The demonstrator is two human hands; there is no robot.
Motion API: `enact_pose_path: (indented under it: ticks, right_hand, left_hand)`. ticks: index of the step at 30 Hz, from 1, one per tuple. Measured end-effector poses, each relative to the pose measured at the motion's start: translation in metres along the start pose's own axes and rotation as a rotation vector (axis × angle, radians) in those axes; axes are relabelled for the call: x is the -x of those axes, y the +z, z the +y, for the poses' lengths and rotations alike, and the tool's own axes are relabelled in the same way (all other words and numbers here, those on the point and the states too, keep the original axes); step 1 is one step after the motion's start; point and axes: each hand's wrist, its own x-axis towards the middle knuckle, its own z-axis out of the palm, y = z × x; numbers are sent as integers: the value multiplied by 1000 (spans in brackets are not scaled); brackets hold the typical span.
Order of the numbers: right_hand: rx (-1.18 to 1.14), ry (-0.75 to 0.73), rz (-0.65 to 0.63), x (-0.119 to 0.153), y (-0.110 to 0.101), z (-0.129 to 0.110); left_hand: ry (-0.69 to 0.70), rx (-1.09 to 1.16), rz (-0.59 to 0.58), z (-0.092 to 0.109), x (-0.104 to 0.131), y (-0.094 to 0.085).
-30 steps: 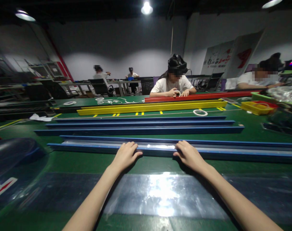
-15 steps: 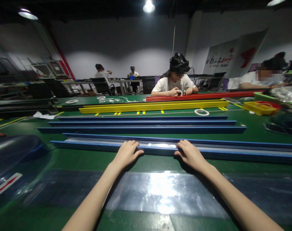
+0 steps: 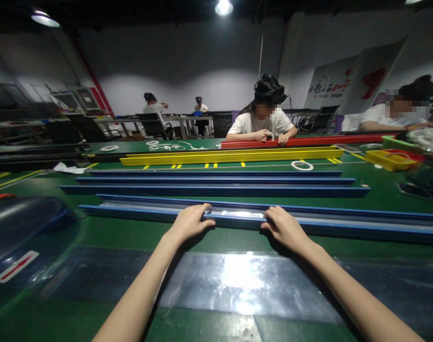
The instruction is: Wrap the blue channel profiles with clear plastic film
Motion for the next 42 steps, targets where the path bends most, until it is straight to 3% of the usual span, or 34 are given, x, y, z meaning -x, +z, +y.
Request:
enact_pose_path:
  ticks: [19,31,42]
  right_hand:
    - [0,-11,0,0,2,2]
    - [7,-21,-4,1,1,2]
    - [2,-36,6,1,2,4]
  left_hand:
    - [28,-101,14,-1,2,2]
    - [23,-121,117,-5,8,3]
    - [-54,-86,122,-11,12,-1]
